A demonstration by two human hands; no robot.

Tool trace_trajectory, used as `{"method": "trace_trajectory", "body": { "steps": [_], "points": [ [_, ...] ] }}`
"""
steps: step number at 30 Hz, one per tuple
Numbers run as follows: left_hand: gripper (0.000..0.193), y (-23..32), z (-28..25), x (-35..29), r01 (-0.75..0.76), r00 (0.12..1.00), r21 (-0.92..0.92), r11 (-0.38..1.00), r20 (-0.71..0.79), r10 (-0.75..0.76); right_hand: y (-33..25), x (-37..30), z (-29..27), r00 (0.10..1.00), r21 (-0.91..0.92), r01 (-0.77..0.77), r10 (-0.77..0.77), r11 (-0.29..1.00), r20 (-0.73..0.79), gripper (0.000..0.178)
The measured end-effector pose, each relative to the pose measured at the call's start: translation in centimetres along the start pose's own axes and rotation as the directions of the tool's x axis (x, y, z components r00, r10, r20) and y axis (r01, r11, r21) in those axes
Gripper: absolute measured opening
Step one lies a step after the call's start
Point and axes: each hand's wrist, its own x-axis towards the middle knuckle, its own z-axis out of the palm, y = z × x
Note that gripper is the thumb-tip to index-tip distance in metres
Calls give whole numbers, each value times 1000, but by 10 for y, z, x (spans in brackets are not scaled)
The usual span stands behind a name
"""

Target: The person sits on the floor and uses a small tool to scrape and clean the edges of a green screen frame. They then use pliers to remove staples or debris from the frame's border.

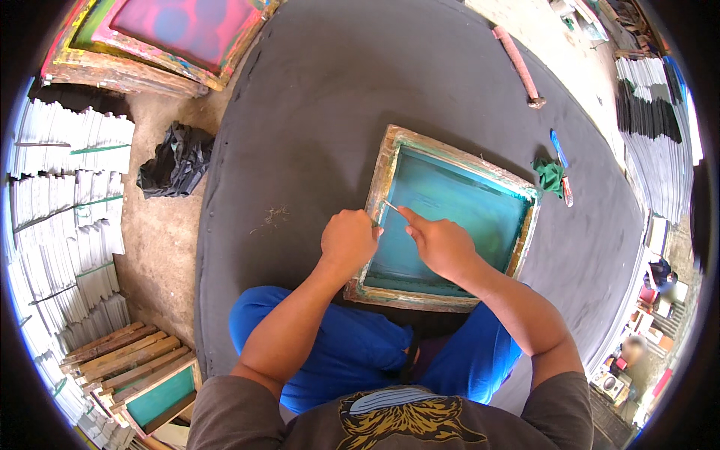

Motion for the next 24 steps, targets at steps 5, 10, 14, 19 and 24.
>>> {"method": "trace_trajectory", "body": {
  "steps": [5,10,14,19,24],
  "points": [
    [42,4,-1,-1,12,1000,1,1000,-21,-12,27,13,7,998,382,7,-29,924,52,41],
    [43,0,-2,0,1,1000,-7,1000,-15,-1,30,12,19,997,478,74,-58,875,-49,41],
    [43,-1,0,1,-31,999,-10,999,-28,30,52,21,48,988,648,154,-124,746,-92,41],
    [43,-2,-2,-1,-4,1000,-25,1000,-20,4,18,10,-1,998,-87,24,-18,996,63,43],
    [44,-1,-1,1,6,1000,-10,1000,-24,-6,46,22,32,976,821,-175,-14,543,217,46]
  ]
}}
